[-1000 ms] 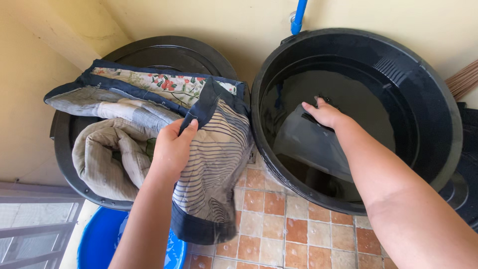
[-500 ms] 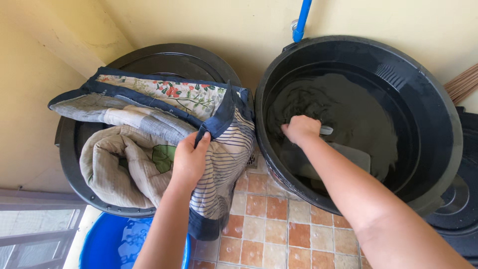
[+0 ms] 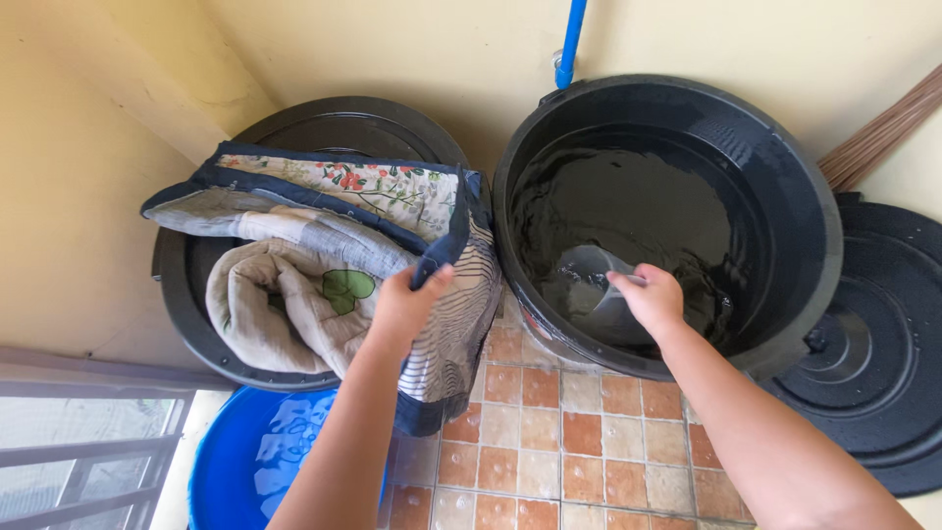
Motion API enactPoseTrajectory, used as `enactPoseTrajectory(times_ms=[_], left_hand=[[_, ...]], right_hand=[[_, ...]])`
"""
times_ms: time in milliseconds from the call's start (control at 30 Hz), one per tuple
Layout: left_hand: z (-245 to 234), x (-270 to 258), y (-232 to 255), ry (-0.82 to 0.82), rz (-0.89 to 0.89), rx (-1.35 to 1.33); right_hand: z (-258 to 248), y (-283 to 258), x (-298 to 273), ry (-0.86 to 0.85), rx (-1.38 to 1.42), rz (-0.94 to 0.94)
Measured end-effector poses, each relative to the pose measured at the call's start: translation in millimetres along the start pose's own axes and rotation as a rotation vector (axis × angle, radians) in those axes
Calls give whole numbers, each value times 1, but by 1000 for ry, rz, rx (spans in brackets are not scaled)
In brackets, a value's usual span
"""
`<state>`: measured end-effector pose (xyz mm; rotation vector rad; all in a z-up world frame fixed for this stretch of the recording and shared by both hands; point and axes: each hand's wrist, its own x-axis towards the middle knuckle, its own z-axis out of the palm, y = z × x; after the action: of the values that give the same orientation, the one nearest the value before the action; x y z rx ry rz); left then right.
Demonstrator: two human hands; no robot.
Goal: The person wrings water out of a cloth by hand and then uses a pitcher to pour water into a separate green bag while holding it over a basin.
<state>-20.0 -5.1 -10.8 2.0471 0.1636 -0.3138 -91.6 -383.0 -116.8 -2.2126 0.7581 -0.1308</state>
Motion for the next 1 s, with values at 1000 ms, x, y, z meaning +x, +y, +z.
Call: enactPoseTrajectory(times_ms=[1000], left_hand=[[-59,-259,84,-263,-328,-39]], right_hand=[[-313,-223,-281,50,51,-284]])
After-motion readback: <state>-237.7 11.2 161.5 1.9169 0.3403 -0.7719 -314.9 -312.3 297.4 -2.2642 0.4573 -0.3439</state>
